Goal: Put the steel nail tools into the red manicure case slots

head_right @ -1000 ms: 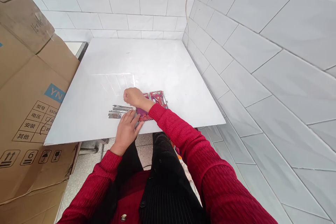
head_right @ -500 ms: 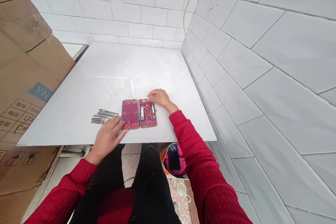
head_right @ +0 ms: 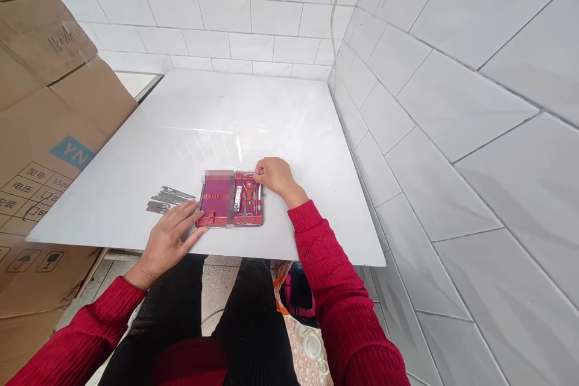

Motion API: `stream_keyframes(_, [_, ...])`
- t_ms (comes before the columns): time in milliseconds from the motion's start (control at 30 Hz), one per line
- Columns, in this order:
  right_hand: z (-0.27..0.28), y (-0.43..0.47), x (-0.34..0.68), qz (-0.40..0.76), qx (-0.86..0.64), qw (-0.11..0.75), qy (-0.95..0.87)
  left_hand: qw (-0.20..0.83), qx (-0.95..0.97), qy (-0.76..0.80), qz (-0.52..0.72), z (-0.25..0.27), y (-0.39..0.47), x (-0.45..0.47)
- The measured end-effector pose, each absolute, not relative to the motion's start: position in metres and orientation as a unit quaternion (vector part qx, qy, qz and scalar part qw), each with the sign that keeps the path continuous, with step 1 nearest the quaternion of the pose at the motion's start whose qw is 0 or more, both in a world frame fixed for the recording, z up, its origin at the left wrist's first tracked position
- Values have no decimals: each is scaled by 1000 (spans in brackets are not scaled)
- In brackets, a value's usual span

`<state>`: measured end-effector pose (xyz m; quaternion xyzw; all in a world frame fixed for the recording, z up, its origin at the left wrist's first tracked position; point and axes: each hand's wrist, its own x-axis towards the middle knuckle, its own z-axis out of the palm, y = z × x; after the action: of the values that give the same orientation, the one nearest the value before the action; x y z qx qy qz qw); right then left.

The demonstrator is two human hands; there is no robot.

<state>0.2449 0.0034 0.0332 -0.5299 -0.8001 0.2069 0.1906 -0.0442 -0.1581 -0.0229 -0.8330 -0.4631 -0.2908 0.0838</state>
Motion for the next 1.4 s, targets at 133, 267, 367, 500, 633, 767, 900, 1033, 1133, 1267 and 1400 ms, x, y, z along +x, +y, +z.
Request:
stream_keyframes(133, [36, 3, 248, 254, -548, 201, -771, 84, -833, -464, -288, -22, -157, -44])
stream_keyframes(267, [33, 3, 248, 256, -557, 214, -761, 87, -836, -462, -285, -21, -157, -43])
stream_keyframes(367, [30, 3, 248, 251, -551, 219, -765, 93, -836, -462, -283, -21, -158, -42])
stream_keyframes(500, [27, 3, 248, 248, -554, 221, -763, 93, -834, -466, -281, -22, -158, -42])
stream_keyframes(633, [26, 4, 248, 263, -570, 228, -744, 82, -834, -468, -282, -24, -158, -42])
stream_keyframes(767, [21, 9, 250, 385, -567, 297, -665, 81, -833, -467, -284, -25, -158, -43])
stream_keyframes(900, [13, 15, 253, 426, -552, 343, -629, 80, -834, -467, -285, -24, -158, -43])
stream_keyframes(1033, [10, 17, 256, 467, -510, 332, -641, 72, -831, -471, -286, -24, -158, -43])
stream_keyframes(1133, [9, 18, 259, 494, -490, 328, -639, 60, -829, -476, -287, -24, -158, -43])
stream_keyframes(1267, [9, 21, 264, 475, -494, 357, -635, 58, -830, -476, -285, -24, -158, -43])
stream_keyframes(1400, [10, 22, 271, 465, -459, 337, -678, 63, -829, -477, -284, -23, -158, -43])
